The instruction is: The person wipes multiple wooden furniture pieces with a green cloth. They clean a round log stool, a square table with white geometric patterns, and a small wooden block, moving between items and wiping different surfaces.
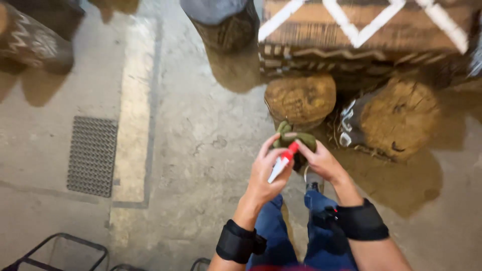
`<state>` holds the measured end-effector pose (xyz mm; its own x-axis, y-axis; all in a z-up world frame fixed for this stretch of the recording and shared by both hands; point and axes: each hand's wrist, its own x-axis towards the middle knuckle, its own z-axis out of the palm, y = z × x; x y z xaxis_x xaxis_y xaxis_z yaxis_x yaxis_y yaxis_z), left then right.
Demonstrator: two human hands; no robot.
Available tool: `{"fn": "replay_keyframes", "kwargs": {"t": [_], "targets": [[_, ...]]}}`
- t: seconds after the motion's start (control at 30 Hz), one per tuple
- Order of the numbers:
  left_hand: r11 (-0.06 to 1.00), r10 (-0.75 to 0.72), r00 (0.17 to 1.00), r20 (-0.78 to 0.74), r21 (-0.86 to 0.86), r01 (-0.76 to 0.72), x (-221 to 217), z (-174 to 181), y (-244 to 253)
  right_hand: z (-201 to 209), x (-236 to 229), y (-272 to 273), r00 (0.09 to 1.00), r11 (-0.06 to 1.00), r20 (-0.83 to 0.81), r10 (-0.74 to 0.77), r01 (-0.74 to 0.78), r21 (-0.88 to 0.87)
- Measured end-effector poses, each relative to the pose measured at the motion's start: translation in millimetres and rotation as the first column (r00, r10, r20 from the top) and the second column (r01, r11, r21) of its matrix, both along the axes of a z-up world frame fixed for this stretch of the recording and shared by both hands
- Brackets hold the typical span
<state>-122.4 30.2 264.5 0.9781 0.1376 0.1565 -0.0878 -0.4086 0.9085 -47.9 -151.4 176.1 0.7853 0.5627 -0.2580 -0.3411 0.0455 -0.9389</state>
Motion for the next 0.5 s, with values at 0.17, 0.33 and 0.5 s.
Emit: {"fn": "replay_keyframes", "kwargs": {"t": [0.17,0.33,0.5], "targets": [[0.972,-0.237,0.971,-0.030,-0.018,0.236,-9.3,101.8,18.3,100.3,1.2,-11.4,0.980,0.982,0.061,0.190,-0.189,-0.026],[0.964,-0.244,0.967,0.079,0.129,0.233,-3.5,138.8,8.8,144.4,20.5,-19.3,0.955,0.966,0.149,0.256,-0.257,-0.011],[0.977,-0.169,0.979,0.113,0.152,0.151,5.6,174.9,-21.1,164.2,27.4,-30.9,0.951,0.995,0.302,0.072,-0.050,-0.081]]}}
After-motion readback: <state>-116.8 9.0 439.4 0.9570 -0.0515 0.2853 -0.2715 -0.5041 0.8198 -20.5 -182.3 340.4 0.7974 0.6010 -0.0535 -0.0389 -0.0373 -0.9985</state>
